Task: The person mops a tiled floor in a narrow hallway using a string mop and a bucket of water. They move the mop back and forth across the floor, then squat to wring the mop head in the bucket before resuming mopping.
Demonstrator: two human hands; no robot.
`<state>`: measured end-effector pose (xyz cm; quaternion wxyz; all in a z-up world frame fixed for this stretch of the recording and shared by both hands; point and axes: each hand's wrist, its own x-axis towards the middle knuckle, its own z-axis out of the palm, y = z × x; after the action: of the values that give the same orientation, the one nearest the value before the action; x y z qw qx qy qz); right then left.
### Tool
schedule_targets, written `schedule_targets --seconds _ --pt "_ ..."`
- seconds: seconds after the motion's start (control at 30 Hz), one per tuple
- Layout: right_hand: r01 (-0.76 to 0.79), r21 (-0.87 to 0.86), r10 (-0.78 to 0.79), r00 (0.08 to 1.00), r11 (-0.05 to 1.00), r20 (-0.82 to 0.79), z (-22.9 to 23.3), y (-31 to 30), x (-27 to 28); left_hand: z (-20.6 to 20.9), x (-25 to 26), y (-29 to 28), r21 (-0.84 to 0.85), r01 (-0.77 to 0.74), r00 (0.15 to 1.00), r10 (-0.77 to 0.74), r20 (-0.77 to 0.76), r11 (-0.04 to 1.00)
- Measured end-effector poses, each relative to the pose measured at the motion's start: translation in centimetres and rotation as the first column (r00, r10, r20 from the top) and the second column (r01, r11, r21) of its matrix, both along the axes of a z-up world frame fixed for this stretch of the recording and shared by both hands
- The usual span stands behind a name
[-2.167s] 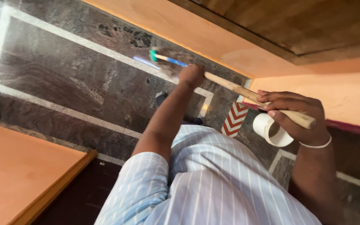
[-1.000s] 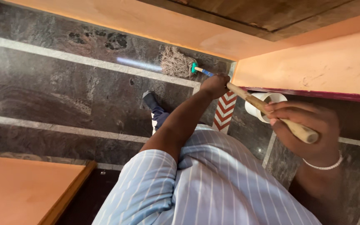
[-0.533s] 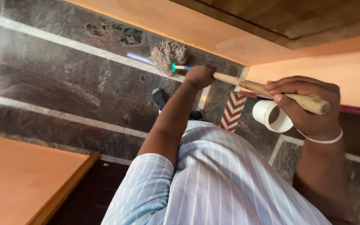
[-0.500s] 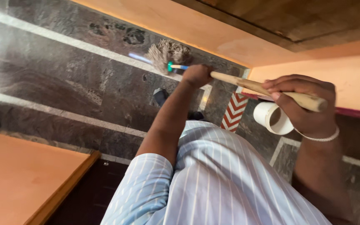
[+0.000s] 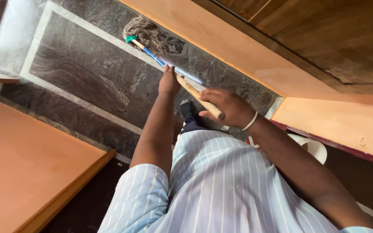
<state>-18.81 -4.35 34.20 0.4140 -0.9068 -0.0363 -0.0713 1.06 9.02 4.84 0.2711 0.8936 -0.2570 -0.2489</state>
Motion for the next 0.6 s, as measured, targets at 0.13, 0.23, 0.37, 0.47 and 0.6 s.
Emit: schedule_targets --seconds 0.13,0.23,0.37,0.47,0.6 --pt "0.068 -0.005 -0.068 0.997 0.998 0.021 -0.5 0.4 -0.1 -1.2 0.2 -0.2 -0.004 -0.001 1.0 0.001 0.005 1.0" --pt "0.182 -0.009 -0.182 0.978 0.983 -0.104 0.9 -1.0 -1.6 -1.7 -1.3 -2.3 -0.023 0.048 0.998 -0.048 0.027 0.999" --pt "0.359 0.133 -0.344 0.931 0.924 -0.122 4.7 -2.8 -4.7 -0.7 -5.6 -7.1 -0.032 0.276 0.958 -0.272 0.094 0.961" --pt "0.454 0.124 -0.443 0.89 0.882 -0.104 8.4 -3.8 -8.1 1.1 -10.3 -10.5 -0.202 0.354 0.93 -0.321 0.178 0.913" --pt "0.579 -0.004 -0.577 0.813 0.816 -0.079 12.3 -4.2 -13.1 4.2 -17.2 -14.8 -0.304 0.461 0.884 -0.463 0.07 0.834"
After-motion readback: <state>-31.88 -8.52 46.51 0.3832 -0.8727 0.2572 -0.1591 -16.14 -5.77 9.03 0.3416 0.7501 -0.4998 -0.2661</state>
